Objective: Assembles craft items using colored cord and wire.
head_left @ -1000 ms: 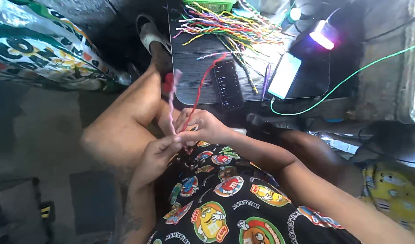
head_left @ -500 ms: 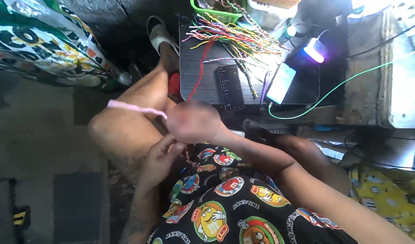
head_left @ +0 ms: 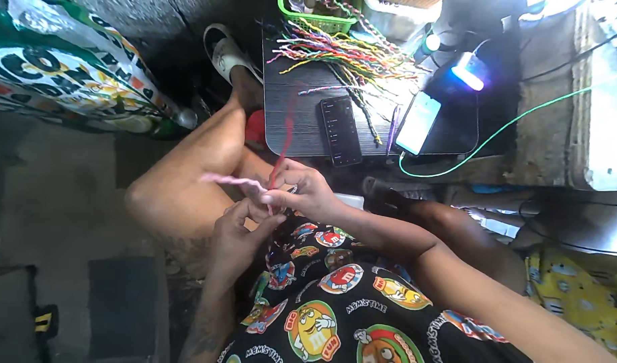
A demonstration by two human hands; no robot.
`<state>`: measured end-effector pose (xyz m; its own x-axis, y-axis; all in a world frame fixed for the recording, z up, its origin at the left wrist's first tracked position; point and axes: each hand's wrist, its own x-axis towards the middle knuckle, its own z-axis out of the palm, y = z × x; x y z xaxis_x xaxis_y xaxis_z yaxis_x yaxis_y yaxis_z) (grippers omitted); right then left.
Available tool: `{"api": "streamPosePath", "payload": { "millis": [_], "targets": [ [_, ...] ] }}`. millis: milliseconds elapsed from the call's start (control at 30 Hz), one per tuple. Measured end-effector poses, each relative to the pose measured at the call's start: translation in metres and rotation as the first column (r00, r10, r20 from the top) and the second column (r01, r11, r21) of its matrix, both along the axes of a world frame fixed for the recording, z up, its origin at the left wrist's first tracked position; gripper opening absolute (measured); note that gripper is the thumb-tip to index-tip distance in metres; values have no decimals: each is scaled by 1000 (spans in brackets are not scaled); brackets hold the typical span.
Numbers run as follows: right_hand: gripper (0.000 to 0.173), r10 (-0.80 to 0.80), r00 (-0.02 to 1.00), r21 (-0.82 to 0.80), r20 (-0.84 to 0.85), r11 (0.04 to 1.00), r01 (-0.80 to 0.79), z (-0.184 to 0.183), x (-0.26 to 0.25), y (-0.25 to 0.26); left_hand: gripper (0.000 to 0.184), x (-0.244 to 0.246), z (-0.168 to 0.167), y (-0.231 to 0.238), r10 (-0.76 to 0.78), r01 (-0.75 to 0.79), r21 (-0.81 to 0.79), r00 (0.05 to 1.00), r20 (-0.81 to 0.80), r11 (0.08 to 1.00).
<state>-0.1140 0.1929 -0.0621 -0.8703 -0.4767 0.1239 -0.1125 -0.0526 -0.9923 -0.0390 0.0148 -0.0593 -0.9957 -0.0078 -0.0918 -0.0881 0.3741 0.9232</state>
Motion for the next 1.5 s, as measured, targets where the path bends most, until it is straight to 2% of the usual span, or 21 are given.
{"api": "streamPosePath", "payload": {
  "millis": [67,133,200,300,467,600,867,1067,1133,1233,1267,1367,1433,1500],
  "targets": [
    [13,10,1000,-24,-6,1000,-11,0,-3,2,14,0,-1,-3,-67,69,68,997,-36,995],
    [12,47,999,-39,-24,998,-48,1,-7,4,22,1,2,-5,-137,140,169,990,-33,976],
    [12,96,995,-39,-26,995,-96,3,-9,6,22,0,7,-4,-134,133,233,991,-10,963],
    [11,130,991,-54,-27,990,-131,1,-9,6,14,-2,10,0,-85,77,201,996,31,977],
    [12,72,997,-61,-4,996,-72,-3,-3,6,7,-7,6,0,-90,92,77,996,-30,993],
    [8,57,994,-66,92,997,-51,-2,0,5,13,-11,6,7,-28,28,37,1000,1,999],
    [10,14,998,-128,68,992,-5,0,-4,4,13,-6,3,11,19,-25,318,1000,21,948],
    [13,93,977,-267,192,963,-40,0,-2,-2,15,-2,-6,15,71,-65,446,997,3,893],
    [8,71,994,-269,86,962,-45,1,-1,-4,15,-3,-7,19,125,-106,525,992,0,845],
    [11,-18,950,-142,-312,989,-28,-6,-3,-4,22,-3,-2,25,157,-188,648,982,105,738],
    [11,-22,930,-100,-367,995,-16,-7,-4,-4,25,-2,0,25,149,-211,656,977,151,724],
    [14,73,937,-26,-341,996,-87,-3,-11,0,27,-2,5,22,85,-210,630,971,223,747],
    [15,166,955,-45,-247,982,-183,0,-15,3,23,-1,7,19,29,-154,627,978,204,764],
    [14,195,968,-107,-157,971,-213,2,-14,3,18,1,8,20,32,-137,627,984,176,767]
  ]
}}
